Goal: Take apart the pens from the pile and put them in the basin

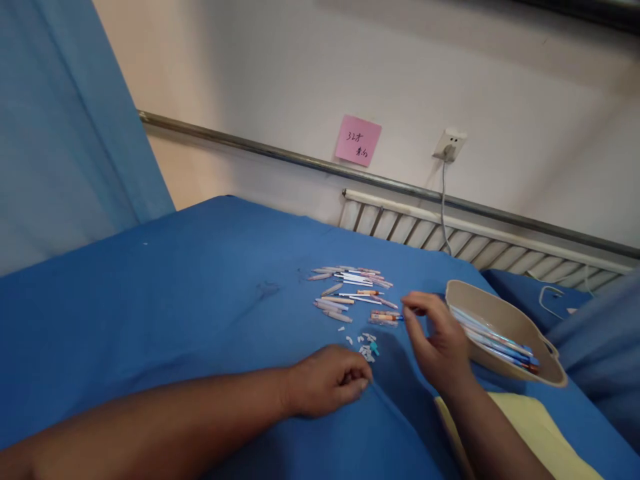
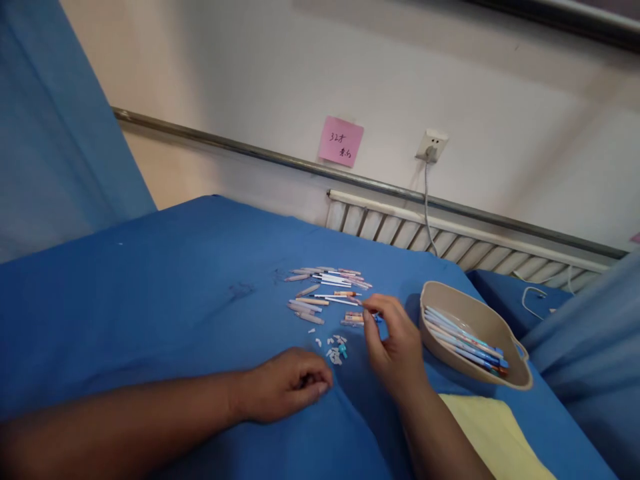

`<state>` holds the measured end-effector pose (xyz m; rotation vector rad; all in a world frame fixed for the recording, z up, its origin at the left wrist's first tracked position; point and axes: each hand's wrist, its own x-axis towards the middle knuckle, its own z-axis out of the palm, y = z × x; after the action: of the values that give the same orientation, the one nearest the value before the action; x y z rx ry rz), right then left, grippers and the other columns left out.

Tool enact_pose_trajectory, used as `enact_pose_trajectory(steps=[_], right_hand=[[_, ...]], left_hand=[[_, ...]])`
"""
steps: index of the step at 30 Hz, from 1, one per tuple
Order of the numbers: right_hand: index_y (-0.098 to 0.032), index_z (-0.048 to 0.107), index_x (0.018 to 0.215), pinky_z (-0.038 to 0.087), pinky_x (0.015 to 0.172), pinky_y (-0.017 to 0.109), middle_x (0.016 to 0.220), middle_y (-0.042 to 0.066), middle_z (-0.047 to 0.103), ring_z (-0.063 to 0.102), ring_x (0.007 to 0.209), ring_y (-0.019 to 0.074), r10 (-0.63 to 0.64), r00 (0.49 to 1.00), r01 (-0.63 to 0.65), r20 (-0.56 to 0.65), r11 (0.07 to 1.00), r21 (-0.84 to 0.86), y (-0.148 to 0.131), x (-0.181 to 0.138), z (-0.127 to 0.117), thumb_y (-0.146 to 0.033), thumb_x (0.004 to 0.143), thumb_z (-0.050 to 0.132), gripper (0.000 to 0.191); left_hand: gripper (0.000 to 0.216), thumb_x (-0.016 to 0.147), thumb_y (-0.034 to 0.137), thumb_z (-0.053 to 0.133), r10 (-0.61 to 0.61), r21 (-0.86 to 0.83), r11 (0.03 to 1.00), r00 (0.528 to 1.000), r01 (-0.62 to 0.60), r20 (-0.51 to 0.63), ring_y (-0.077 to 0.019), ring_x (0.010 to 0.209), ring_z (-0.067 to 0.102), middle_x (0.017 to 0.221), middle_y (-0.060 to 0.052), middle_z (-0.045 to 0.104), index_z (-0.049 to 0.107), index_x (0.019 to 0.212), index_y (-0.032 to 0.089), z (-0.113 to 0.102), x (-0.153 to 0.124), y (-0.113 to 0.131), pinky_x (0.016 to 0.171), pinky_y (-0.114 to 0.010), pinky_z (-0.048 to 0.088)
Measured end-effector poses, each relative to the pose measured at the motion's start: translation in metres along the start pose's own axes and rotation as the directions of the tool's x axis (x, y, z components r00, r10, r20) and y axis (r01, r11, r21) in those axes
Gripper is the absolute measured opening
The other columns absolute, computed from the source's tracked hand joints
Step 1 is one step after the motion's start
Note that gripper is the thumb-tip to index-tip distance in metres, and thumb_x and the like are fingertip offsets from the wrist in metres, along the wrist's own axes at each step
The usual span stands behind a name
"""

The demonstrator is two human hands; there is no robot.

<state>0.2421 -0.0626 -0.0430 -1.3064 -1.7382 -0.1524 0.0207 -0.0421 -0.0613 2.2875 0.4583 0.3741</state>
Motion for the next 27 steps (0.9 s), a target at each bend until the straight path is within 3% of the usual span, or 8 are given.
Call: enact_pose_trajectory(steps=[2,4,8,11,15,19,23,27], right_hand=[[-0.021,0.06,0.1,0.047,0.082,0.037,0.097,0.007,0.064,0.059,0.091,0.0207,0.047,0.99,-0.041,0.135,0.998,-0.049,0.012,-0.007,0.008,-0.025,0.088,0.049,0.017],[-0.02,0.061,0.096,0.046,0.081,0.037,0.094,0.006,0.066,0.059,0.089,0.0209,0.101,0.948,-0.07,0.3,0.991,-0.112,0.021,-0.013,0.014,-0.023,0.087,0.049,0.015],[-0.021,0.061,0.098,0.042,0.084,0.035,0.096,0.006,0.065,0.057,0.092,0.0208,0.133,0.888,-0.047,0.441,0.979,-0.201,0.025,-0.011,0.024,-0.018,0.086,0.049,0.017],[-0.021,0.061,0.097,0.04,0.084,0.033,0.097,0.006,0.064,0.056,0.094,0.0207,0.138,0.862,-0.022,0.488,0.972,-0.235,0.02,-0.008,0.027,-0.016,0.084,0.05,0.017],[-0.021,0.06,0.1,0.038,0.084,0.032,0.1,0.007,0.063,0.055,0.096,0.0208,0.152,0.847,-0.018,0.509,0.966,-0.258,0.017,-0.007,0.027,-0.015,0.083,0.051,0.02],[-0.02,0.059,0.101,0.037,0.083,0.031,0.097,0.007,0.064,0.055,0.094,0.0205,0.199,0.827,-0.04,0.526,0.954,-0.298,0.02,-0.006,0.026,-0.016,0.084,0.051,0.02],[-0.018,0.058,0.101,0.037,0.083,0.03,0.099,0.009,0.063,0.055,0.093,0.0206,0.244,0.799,-0.069,0.55,0.945,-0.32,0.022,-0.005,0.025,-0.018,0.084,0.051,0.019],[-0.017,0.055,0.101,0.039,0.081,0.029,0.099,0.009,0.061,0.055,0.092,0.0204,0.246,0.814,-0.106,0.525,0.953,-0.283,0.025,-0.006,0.026,-0.018,0.084,0.049,0.018]], left_hand=[[0.017,0.084,0.02,0.046,-0.065,-0.032,0.997,0.996,0.063,-0.067,-0.0095,0.059,0.053,0.069,0.001,0.061,0.061,0.09,0.017,-0.003,0.002,-0.003,0.056,-0.018,0.042],[0.017,0.085,0.021,0.045,-0.09,-0.001,0.996,0.985,0.091,-0.144,-0.0105,0.063,0.055,0.072,0.0,0.061,0.061,0.092,0.017,-0.01,0.006,-0.007,0.06,-0.019,0.043],[0.018,0.087,0.022,0.045,-0.05,0.247,0.96,0.95,0.131,-0.309,-0.0168,0.085,0.057,0.091,-0.005,0.064,0.061,0.095,0.018,-0.031,0.017,-0.022,0.078,-0.027,0.043],[0.022,0.088,0.023,0.046,-0.028,0.411,0.891,0.928,0.191,-0.372,-0.0206,0.098,0.054,0.102,-0.006,0.063,0.061,0.103,0.021,-0.046,0.028,-0.035,0.088,-0.034,0.04],[0.022,0.088,0.027,0.048,-0.088,0.547,0.793,0.94,0.267,-0.33,-0.0219,0.099,0.054,0.102,-0.007,0.063,0.065,0.1,0.022,-0.055,0.051,-0.044,0.09,-0.036,0.038],[0.022,0.084,0.027,0.052,-0.152,0.644,0.699,0.944,0.312,-0.293,-0.0236,0.097,0.055,0.099,-0.008,0.064,0.065,0.101,0.022,-0.054,0.078,-0.046,0.088,-0.036,0.039],[0.019,0.081,0.024,0.053,-0.179,0.67,0.664,0.941,0.33,-0.287,-0.0257,0.094,0.057,0.091,-0.01,0.065,0.067,0.092,0.02,-0.048,0.096,-0.05,0.083,-0.037,0.04],[0.019,0.084,0.021,0.048,-0.173,0.69,0.644,0.942,0.329,-0.287,-0.0253,0.092,0.057,0.089,-0.011,0.065,0.066,0.086,0.018,-0.043,0.101,-0.055,0.08,-0.036,0.041]])
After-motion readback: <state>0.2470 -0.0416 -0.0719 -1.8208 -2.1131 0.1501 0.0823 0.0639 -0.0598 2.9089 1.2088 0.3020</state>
